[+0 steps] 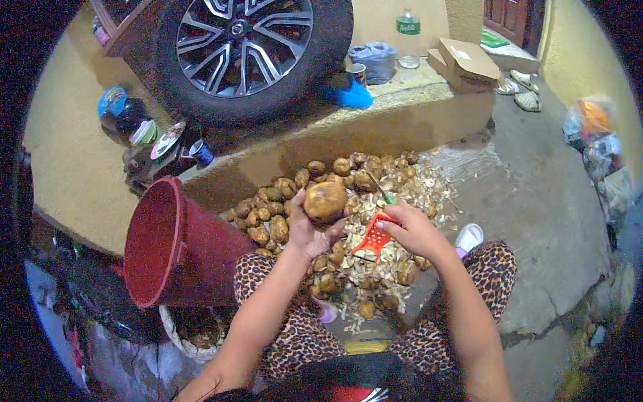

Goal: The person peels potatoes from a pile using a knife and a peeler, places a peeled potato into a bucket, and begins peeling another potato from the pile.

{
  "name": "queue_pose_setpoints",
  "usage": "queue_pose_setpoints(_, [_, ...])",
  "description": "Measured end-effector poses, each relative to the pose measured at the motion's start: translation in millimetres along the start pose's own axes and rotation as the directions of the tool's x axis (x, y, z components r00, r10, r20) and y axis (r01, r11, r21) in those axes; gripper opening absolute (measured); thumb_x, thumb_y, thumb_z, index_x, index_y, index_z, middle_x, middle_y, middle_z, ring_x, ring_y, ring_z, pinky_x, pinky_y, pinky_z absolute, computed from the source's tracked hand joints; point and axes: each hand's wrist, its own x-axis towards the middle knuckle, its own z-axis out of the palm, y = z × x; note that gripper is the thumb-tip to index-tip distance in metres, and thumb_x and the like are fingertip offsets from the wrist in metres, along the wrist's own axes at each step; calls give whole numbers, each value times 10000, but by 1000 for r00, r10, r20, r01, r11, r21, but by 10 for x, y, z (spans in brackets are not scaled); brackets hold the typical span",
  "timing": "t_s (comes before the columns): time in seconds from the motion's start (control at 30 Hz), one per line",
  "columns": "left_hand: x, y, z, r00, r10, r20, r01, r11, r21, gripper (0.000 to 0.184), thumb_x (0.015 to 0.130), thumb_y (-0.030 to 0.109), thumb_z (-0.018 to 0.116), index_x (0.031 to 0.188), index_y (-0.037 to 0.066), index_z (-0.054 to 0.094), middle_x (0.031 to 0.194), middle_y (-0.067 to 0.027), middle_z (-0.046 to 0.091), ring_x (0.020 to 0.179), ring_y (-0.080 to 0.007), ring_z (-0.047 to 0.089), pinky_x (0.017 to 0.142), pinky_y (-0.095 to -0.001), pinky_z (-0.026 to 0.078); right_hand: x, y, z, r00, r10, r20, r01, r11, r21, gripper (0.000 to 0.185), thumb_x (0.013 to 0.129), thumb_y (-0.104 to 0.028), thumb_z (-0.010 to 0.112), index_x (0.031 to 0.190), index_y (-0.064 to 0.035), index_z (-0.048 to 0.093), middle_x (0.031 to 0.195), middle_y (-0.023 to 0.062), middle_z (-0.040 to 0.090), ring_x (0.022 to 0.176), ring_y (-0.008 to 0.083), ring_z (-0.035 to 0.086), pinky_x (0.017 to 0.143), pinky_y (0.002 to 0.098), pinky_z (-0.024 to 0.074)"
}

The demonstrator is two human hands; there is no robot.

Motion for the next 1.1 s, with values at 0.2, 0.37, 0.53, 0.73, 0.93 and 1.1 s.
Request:
queue_pose_setpoints(0.2, [75, -27, -92, 969, 122, -216, -114, 992, 51, 642, 784, 595, 382, 1152, 81, 496, 1016, -131, 586, 792, -295, 579, 616, -379, 489, 127, 65, 80, 997, -77, 13, 77, 997, -20, 272, 833, -289, 536, 830, -17, 538, 792, 159, 521, 793, 320, 521, 712, 392, 416])
queue_pose_setpoints(0.37, [96, 127, -293, 959, 45, -281, -47, 999, -2, 571, 828, 421, 376, 1208, -4, 421, 1149, -205, 521, 970, -372, 558, 762, -465, 511, 284, 103, 140, 999, -38, 36, 40, 997, -67, 269, 834, -292, 533, 867, -26, 557, 807, 163, 521, 805, 330, 516, 724, 398, 417])
queue_pose_setpoints(0.53, [118, 170, -216, 949, 65, -309, -56, 998, 37, 539, 831, 379, 407, 1194, -20, 421, 1141, -218, 520, 1012, -386, 543, 809, -475, 495, 451, 303, -10, 938, 336, -89, -293, 902, 317, 269, 862, -286, 518, 900, -24, 567, 758, 76, 584, 733, 184, 577, 653, 340, 451])
queue_pose_setpoints(0.73, [101, 168, -380, 838, 70, -541, -56, 998, 43, 566, 814, 521, 501, 1119, 45, 493, 1043, -147, 576, 928, -297, 577, 759, -435, 498, 576, 233, -98, 918, 396, -27, -226, 577, 785, 202, 839, -233, 589, 896, -42, 559, 686, 20, 583, 517, 70, 526, 441, 209, 412])
queue_pose_setpoints(0.93, [139, 69, -453, 814, 92, -574, -129, 991, -25, 442, 863, 418, 488, 1106, 49, 501, 1048, -126, 580, 942, -266, 578, 787, -434, 498, 718, 98, 223, 926, 377, -9, -219, 557, 801, 206, 782, -169, 664, 899, -37, 558, 731, 29, 608, 579, 73, 565, 464, 186, 450])
queue_pose_setpoints(1.1, [159, 21, -472, 829, 100, -551, -150, 988, -47, 417, 854, 367, 525, 1121, 51, 473, 1071, -135, 565, 938, -276, 588, 804, -446, 500, 785, 120, 420, 946, 303, -116, -125, 670, 732, 252, 760, -190, 685, 899, -21, 558, 763, 23, 612, 630, 86, 581, 504, 214, 479])
